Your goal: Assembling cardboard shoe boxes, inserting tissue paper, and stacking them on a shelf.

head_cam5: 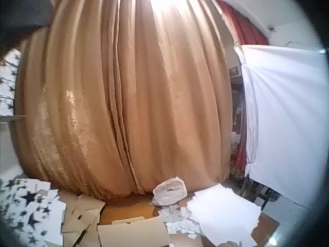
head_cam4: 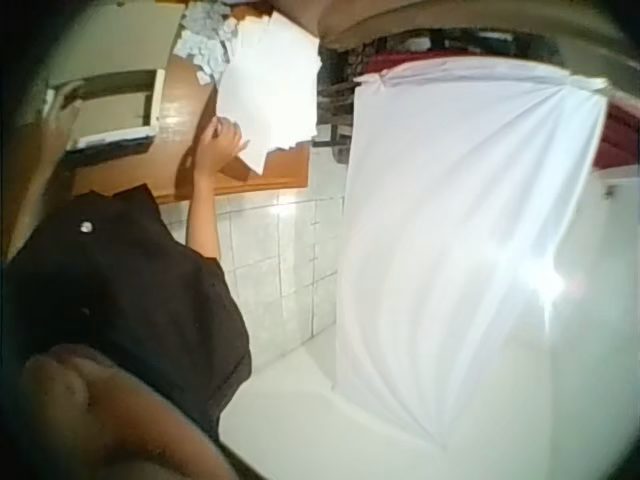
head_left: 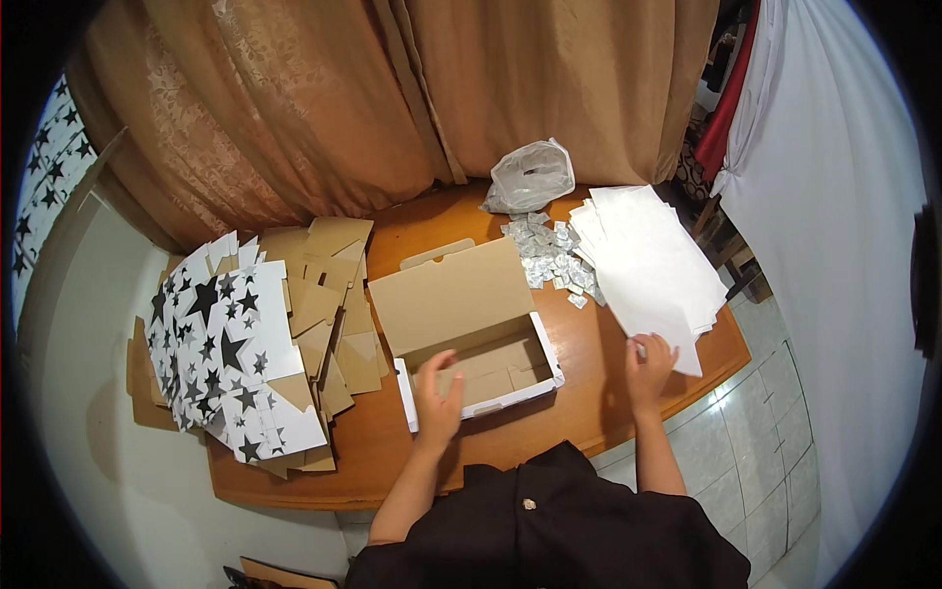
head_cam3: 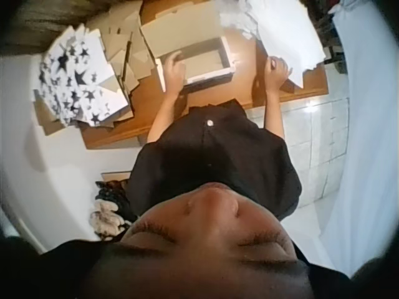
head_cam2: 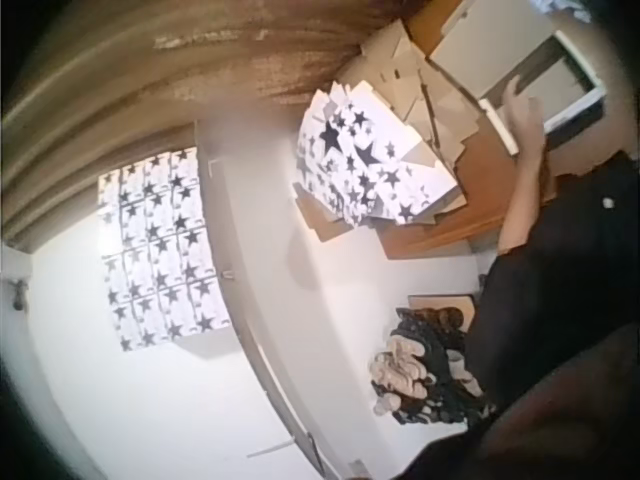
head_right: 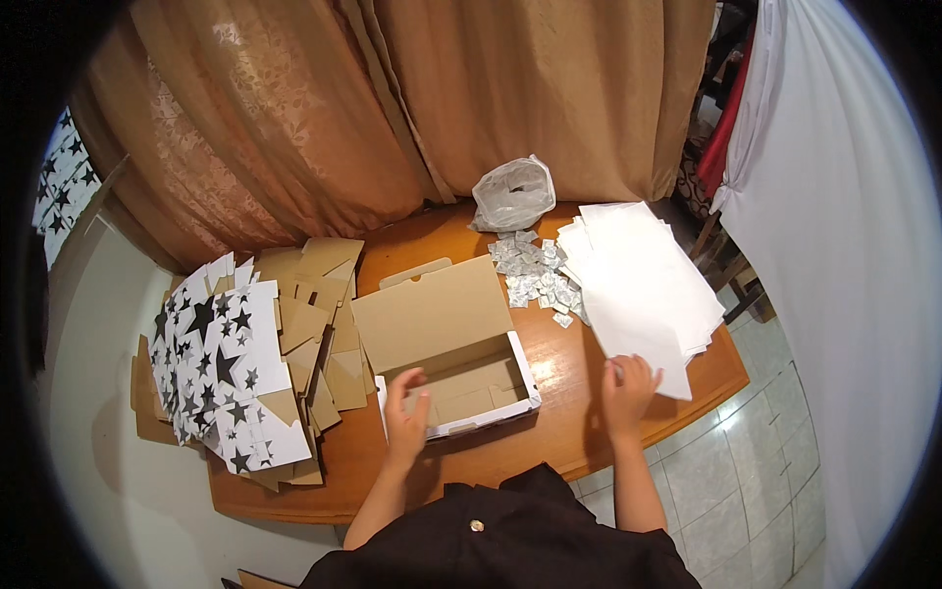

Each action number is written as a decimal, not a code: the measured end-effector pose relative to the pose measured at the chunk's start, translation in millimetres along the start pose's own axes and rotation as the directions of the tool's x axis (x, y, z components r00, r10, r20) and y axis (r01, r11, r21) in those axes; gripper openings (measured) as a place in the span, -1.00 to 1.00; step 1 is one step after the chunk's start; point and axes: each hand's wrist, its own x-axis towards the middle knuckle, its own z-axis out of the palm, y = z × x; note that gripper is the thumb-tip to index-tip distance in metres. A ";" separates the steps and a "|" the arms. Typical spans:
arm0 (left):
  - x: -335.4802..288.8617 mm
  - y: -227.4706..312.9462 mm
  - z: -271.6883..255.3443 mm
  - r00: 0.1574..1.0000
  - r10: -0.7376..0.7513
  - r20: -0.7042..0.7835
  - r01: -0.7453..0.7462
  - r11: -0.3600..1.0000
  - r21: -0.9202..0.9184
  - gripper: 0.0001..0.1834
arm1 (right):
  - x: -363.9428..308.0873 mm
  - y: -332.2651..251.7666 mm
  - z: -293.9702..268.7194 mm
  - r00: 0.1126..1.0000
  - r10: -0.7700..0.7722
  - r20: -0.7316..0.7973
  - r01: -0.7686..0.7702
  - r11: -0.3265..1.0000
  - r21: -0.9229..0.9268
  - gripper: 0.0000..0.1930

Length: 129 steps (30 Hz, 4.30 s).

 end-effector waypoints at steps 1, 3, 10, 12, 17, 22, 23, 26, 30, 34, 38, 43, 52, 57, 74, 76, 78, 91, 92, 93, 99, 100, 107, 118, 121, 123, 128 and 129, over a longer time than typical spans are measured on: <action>3.8 2.5 8.2 0.989 -0.069 0.134 0.077 0.995 -0.057 -0.56 | -4.4 -19.4 -4.3 0.995 -0.089 -0.037 0.093 0.984 0.152 -0.93; 12.4 0.9 29.0 0.890 -0.253 0.378 0.329 0.932 -0.152 -0.45 | -18.1 -59.0 -14.9 0.987 -0.156 0.045 0.133 0.934 0.331 -0.91; 56.5 -12.5 65.5 0.769 -0.429 0.474 0.589 0.763 -0.265 -0.36 | -62.1 -119.1 -18.3 0.755 -0.633 0.172 0.387 0.641 0.662 -0.85; 63.8 -32.2 55.0 0.817 -0.355 0.454 0.497 0.832 -0.246 -0.50 | -68.5 -120.3 -11.0 0.713 -0.675 0.188 0.397 0.611 0.685 -0.84; 56.6 -67.5 27.4 0.952 -0.277 0.132 0.300 0.927 -0.223 -0.74 | -65.7 -125.1 -8.5 0.534 -0.729 0.428 0.325 0.645 0.692 -0.71; 38.2 -79.8 -13.0 0.934 -0.359 0.002 0.357 0.930 -0.090 -0.76 | -63.5 -113.8 6.8 0.581 -0.649 0.491 0.351 0.744 0.568 -0.57; 33.9 -84.2 -15.9 0.931 -0.365 -0.007 0.363 0.928 -0.088 -0.76 | -62.9 -113.9 7.2 0.599 -0.626 0.500 0.376 0.770 0.515 -0.55; 26.4 -90.0 -33.5 0.942 -0.323 -0.090 0.318 0.946 -0.065 -0.77 | -63.0 -121.7 -2.4 0.611 -0.639 0.467 0.357 0.749 0.558 -0.49; 35.2 -18.9 -81.0 0.922 -0.318 -0.219 0.315 0.948 -0.051 -0.75 | -50.9 -124.1 2.4 0.630 -0.608 0.483 0.072 0.665 0.743 -0.44; 37.3 86.7 -103.9 0.944 -0.316 -0.098 0.313 0.949 -0.042 -0.77 | -18.6 -158.6 -10.7 0.576 -0.598 0.557 -0.482 0.302 0.822 -0.39; 27.3 122.1 -70.4 0.977 0.128 0.170 -0.158 0.971 0.181 -0.75 | 14.5 -208.3 -35.5 0.537 -0.614 0.578 -0.708 0.045 0.705 -0.37; 26.5 109.3 -32.5 0.902 0.264 0.341 -0.376 0.868 0.324 -0.70 | 23.9 -197.5 -5.7 0.662 -0.296 0.688 -0.690 0.119 0.715 -0.58; 43.1 18.9 -31.1 0.862 0.129 -0.491 0.016 0.960 0.279 -0.59 | 33.2 -122.3 90.1 0.454 -0.123 0.883 -0.867 0.169 0.469 -0.69; 27.1 -67.3 -34.0 0.914 -0.398 0.079 0.395 0.831 -0.391 -0.61 | 37.5 -127.3 88.2 0.394 -0.124 0.911 -0.773 0.492 0.401 -0.65; 33.6 -38.9 -8.3 0.900 0.325 0.289 -0.435 0.687 0.582 -0.51 | -10.3 -121.0 77.7 0.878 -0.440 0.189 0.339 0.850 0.404 -0.74; 34.3 -49.0 0.3 0.799 0.221 0.559 -0.572 0.565 0.595 -0.48 | -12.4 -125.7 70.4 0.873 -0.455 0.177 0.354 0.839 0.413 -0.76; 38.8 -74.3 7.1 0.741 0.135 0.657 -0.595 0.584 0.552 -0.45 | -12.4 -123.7 66.4 0.870 -0.466 0.164 0.367 0.832 0.416 -0.77; 46.3 -120.8 64.8 0.408 -0.378 0.831 -0.461 0.701 0.545 -0.22 | 5.0 -64.1 67.3 0.963 -0.172 0.210 0.028 0.833 0.552 -0.84; 47.0 -120.8 64.5 0.404 -0.377 0.834 -0.462 0.702 0.542 -0.22 | 4.6 -57.9 71.8 0.964 -0.149 0.220 0.005 0.839 0.544 -0.84; 48.7 -118.2 62.5 0.401 -0.361 0.842 -0.502 0.682 0.532 -0.23 | 5.5 -50.1 77.4 0.965 -0.143 0.219 0.002 0.841 0.541 -0.84; 71.7 -92.2 33.1 0.354 -0.346 0.869 -0.160 0.893 0.421 -0.30 | 18.4 -3.1 118.5 0.956 0.021 0.292 -0.083 0.975 0.204 -0.82; 73.5 -79.4 25.0 0.295 -0.393 0.871 0.073 0.918 0.390 -0.31 | 22.9 1.8 121.8 0.939 0.045 0.341 -0.087 0.990 0.110 -0.81; 39.3 -36.7 -23.5 0.241 -0.352 0.905 0.008 0.933 0.360 -0.38 | 37.9 -9.7 142.6 0.921 0.000 0.389 0.048 0.992 -0.113 -0.71; -15.4 -44.6 -29.4 0.372 -0.346 0.861 0.107 0.938 0.331 -0.67 | -4.4 2.2 134.1 0.935 -0.076 0.347 0.120 0.987 -0.106 -0.76; -20.5 -41.6 -32.7 0.376 -0.356 0.856 0.167 0.934 0.315 -0.68 | -8.1 0.3 116.1 0.869 0.109 0.482 -0.070 0.993 -0.099 -0.77; -22.8 -53.1 -32.5 0.407 -0.343 0.846 0.216 0.937 0.276 -0.68 | -11.1 -5.3 107.0 0.776 0.197 0.599 -0.158 0.980 -0.119 -0.78; -15.6 -67.6 -28.2 0.513 -0.234 0.826 0.244 0.962 0.121 -0.76 | -30.4 8.6 108.1 0.844 0.102 0.526 -0.099 0.995 -0.035 -0.82; -14.8 -73.9 -27.1 0.516 -0.236 0.823 0.246 0.962 0.122 -0.76 | -28.7 4.2 105.4 0.843 0.098 0.528 -0.095 0.995 -0.033 -0.82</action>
